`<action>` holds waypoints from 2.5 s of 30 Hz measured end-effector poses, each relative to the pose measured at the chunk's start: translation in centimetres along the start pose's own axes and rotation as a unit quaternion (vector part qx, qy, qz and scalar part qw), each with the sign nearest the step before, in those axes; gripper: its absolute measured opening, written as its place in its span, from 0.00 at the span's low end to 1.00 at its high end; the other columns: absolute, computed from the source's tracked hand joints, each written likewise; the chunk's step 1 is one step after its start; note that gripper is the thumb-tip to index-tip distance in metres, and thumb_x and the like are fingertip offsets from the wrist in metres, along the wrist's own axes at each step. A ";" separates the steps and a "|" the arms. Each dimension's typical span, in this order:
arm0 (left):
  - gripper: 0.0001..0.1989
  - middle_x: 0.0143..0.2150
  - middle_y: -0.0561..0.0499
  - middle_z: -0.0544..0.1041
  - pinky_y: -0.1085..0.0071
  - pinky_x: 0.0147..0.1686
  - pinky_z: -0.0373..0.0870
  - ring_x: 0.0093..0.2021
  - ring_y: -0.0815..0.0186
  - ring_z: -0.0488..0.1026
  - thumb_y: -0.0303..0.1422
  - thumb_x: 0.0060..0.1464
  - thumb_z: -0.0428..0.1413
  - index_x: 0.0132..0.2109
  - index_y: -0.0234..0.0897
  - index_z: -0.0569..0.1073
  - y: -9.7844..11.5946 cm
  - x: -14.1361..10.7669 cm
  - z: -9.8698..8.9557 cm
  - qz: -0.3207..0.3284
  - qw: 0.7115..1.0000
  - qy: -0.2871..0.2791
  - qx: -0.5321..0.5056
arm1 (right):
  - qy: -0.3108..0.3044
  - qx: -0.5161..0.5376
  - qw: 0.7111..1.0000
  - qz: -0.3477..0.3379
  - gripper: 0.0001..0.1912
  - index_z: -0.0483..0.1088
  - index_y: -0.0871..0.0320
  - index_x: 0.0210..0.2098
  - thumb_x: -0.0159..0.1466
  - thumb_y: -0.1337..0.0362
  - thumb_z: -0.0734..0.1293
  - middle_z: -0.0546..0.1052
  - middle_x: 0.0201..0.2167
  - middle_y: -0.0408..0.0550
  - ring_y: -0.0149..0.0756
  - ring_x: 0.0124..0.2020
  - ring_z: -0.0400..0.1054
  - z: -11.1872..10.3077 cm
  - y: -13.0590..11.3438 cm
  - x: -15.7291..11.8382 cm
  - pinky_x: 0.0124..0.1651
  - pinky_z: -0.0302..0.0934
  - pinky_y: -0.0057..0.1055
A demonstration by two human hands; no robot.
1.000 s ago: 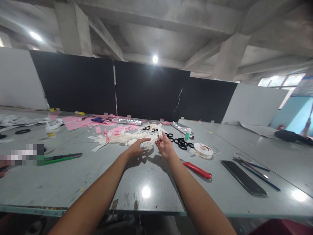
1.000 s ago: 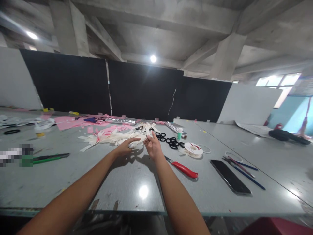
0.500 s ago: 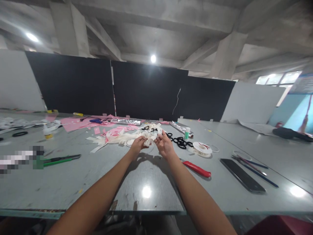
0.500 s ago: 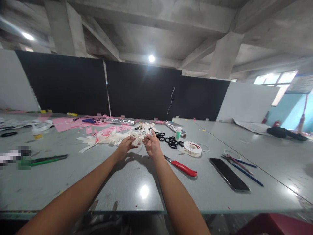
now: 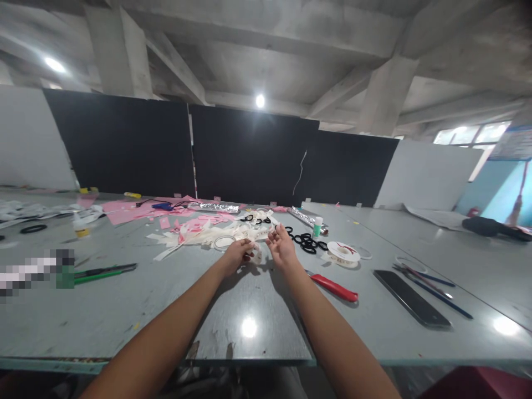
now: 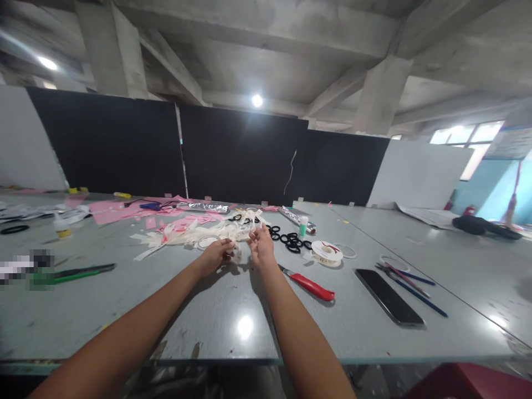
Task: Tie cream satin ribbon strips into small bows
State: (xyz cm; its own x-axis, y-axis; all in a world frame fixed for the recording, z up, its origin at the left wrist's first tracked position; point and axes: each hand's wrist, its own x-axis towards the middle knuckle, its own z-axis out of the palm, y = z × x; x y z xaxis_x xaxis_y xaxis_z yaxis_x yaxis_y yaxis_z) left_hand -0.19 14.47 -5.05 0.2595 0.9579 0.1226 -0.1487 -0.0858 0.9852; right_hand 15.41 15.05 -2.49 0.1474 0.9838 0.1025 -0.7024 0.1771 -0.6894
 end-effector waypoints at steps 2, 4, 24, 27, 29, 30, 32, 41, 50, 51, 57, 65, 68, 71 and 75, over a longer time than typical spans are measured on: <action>0.15 0.26 0.53 0.71 0.78 0.21 0.60 0.22 0.73 0.67 0.41 0.44 0.60 0.35 0.36 0.71 0.0 0.1 -0.4 -0.008 0.999 0.033 -0.007 | 0.088 -0.082 0.992 -0.044 0.17 0.68 0.52 0.43 0.53 0.59 0.68 0.70 0.26 0.38 0.28 0.25 0.64 -0.6 -0.2 0.5 0.26 0.61 0.24; 0.15 0.24 0.53 0.71 0.78 0.20 0.60 0.21 0.72 0.66 0.41 0.43 0.60 0.36 0.36 0.72 0.0 0.2 -0.7 -0.021 0.998 0.054 -0.015 | 0.151 -0.173 0.966 -0.123 0.16 0.70 0.55 0.41 0.53 0.60 0.67 0.71 0.27 0.40 0.29 0.27 0.64 -1.3 -0.7 1.1 0.28 0.59 0.25; 0.22 0.29 0.49 0.77 0.69 0.29 0.71 0.26 0.67 0.72 0.41 0.42 0.63 0.42 0.30 0.76 2.4 -0.2 0.1 0.069 0.989 0.133 -0.014 | -0.100 -0.447 0.851 -0.257 0.29 0.65 0.49 0.54 0.52 0.71 0.64 0.71 0.32 0.41 0.32 0.29 0.63 -0.1 1.2 -1.2 0.38 0.59 0.30; 0.23 0.28 0.50 0.76 0.70 0.28 0.70 0.25 0.68 0.71 0.42 0.41 0.62 0.43 0.30 0.76 2.4 -0.3 0.0 0.075 0.988 0.134 -0.006 | -0.081 -0.448 0.832 -0.317 0.20 0.71 0.50 0.48 0.55 0.66 0.66 0.70 0.36 0.45 0.36 0.36 0.63 0.2 0.5 -1.4 0.44 0.58 0.33; 0.24 0.28 0.49 0.76 0.70 0.29 0.70 0.25 0.68 0.71 0.43 0.41 0.62 0.43 0.30 0.76 2.4 -0.4 0.0 0.073 0.990 0.122 -0.002 | -0.086 -0.441 0.825 -0.342 0.11 0.75 0.51 0.39 0.57 0.63 0.66 0.70 0.36 0.47 0.38 0.40 0.62 0.4 0.2 -1.4 0.46 0.57 0.34; 0.23 0.29 0.49 0.76 0.70 0.29 0.70 0.26 0.68 0.71 0.43 0.42 0.62 0.42 0.30 0.76 2.4 -0.4 0.0 0.071 0.990 0.120 0.003 | -0.095 -0.441 0.824 -0.343 0.08 0.76 0.51 0.36 0.58 0.63 0.66 0.70 0.35 0.47 0.39 0.40 0.62 0.5 0.1 -1.3 0.47 0.57 0.35; 0.21 0.30 0.49 0.76 0.72 0.28 0.70 0.26 0.68 0.72 0.43 0.43 0.61 0.41 0.31 0.75 2.5 -0.6 0.1 0.068 0.991 0.119 0.010 | -0.116 -0.449 0.822 -0.330 0.07 0.76 0.50 0.33 0.59 0.62 0.65 0.71 0.33 0.46 0.38 0.38 0.63 0.4 0.1 -1.2 0.46 0.56 0.35; 0.17 0.24 0.55 0.70 0.75 0.16 0.61 0.16 0.71 0.67 0.44 0.48 0.55 0.40 0.36 0.68 2.0 -0.7 0.2 0.038 0.995 0.096 0.000 | -0.143 -0.470 0.823 -0.285 0.08 0.76 0.51 0.34 0.56 0.64 0.65 0.75 0.29 0.43 0.36 0.30 0.65 0.0 0.5 -0.6 0.40 0.58 0.32; 0.09 0.20 0.52 0.70 0.74 0.21 0.60 0.19 0.70 0.65 0.32 0.39 0.58 0.30 0.33 0.70 1.1 -0.4 -0.1 0.035 0.997 0.060 0.046 | -0.154 -0.459 0.836 -0.256 0.18 0.72 0.52 0.43 0.53 0.67 0.67 0.69 0.21 0.37 0.31 0.23 0.60 0.0 0.2 -0.9 0.32 0.54 0.28; 0.09 0.20 0.51 0.71 0.73 0.21 0.61 0.20 0.69 0.66 0.33 0.40 0.58 0.30 0.32 0.70 1.0 -0.5 -0.1 0.029 0.996 0.069 0.057 | -0.159 -0.448 0.844 -0.247 0.18 0.72 0.52 0.43 0.52 0.68 0.68 0.69 0.21 0.37 0.31 0.23 0.59 -0.1 0.4 -0.8 0.32 0.54 0.28; 0.10 0.21 0.47 0.73 0.71 0.23 0.64 0.21 0.67 0.69 0.35 0.43 0.59 0.29 0.31 0.72 0.9 -0.6 -0.3 0.018 0.994 0.070 0.079 | -0.190 -0.453 0.838 -0.237 0.04 0.74 0.52 0.26 0.52 0.68 0.68 0.72 0.27 0.43 0.36 0.32 0.63 -0.3 1.2 -0.1 0.40 0.57 0.32; 0.09 0.22 0.46 0.74 0.70 0.24 0.66 0.23 0.64 0.72 0.34 0.46 0.59 0.30 0.31 0.73 0.3 0.0 -0.4 0.011 0.994 0.074 0.084 | -0.197 -0.545 0.772 -0.260 0.09 0.77 0.51 0.33 0.58 0.68 0.65 0.74 0.30 0.45 0.36 0.32 0.65 -1.0 1.8 0.3 0.42 0.59 0.35; 0.08 0.22 0.46 0.74 0.71 0.24 0.66 0.23 0.64 0.73 0.33 0.46 0.59 0.30 0.31 0.72 0.4 -0.1 -0.4 0.007 0.994 0.077 0.080 | -0.194 -0.576 0.748 -0.265 0.10 0.76 0.54 0.35 0.58 0.70 0.63 0.74 0.32 0.46 0.36 0.34 0.66 -0.9 1.6 0.1 0.42 0.59 0.33; 0.07 0.22 0.46 0.74 0.71 0.23 0.66 0.22 0.65 0.71 0.32 0.47 0.58 0.29 0.31 0.72 0.6 -0.2 -0.3 0.003 0.993 0.087 0.086 | -0.177 -0.595 0.730 -0.287 0.10 0.75 0.56 0.35 0.58 0.70 0.63 0.74 0.34 0.47 0.36 0.37 0.66 -0.5 1.3 -0.2 0.43 0.59 0.32; 0.07 0.21 0.46 0.74 0.71 0.23 0.65 0.21 0.66 0.70 0.32 0.48 0.58 0.27 0.30 0.72 0.7 -0.2 -0.2 -0.001 0.992 0.085 0.096 | -0.181 -0.595 0.728 -0.289 0.11 0.74 0.57 0.36 0.59 0.70 0.61 0.74 0.33 0.47 0.35 0.35 0.66 -0.3 1.1 -0.3 0.40 0.59 0.30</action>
State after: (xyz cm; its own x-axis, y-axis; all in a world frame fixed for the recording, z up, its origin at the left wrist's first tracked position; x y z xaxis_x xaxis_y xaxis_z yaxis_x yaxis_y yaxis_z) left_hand -0.52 14.26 -4.42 0.0926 0.9892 0.1139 0.0404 -0.1180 0.9922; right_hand 14.80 14.98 -3.52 -0.1651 0.7374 0.6549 0.5373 0.6241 -0.5673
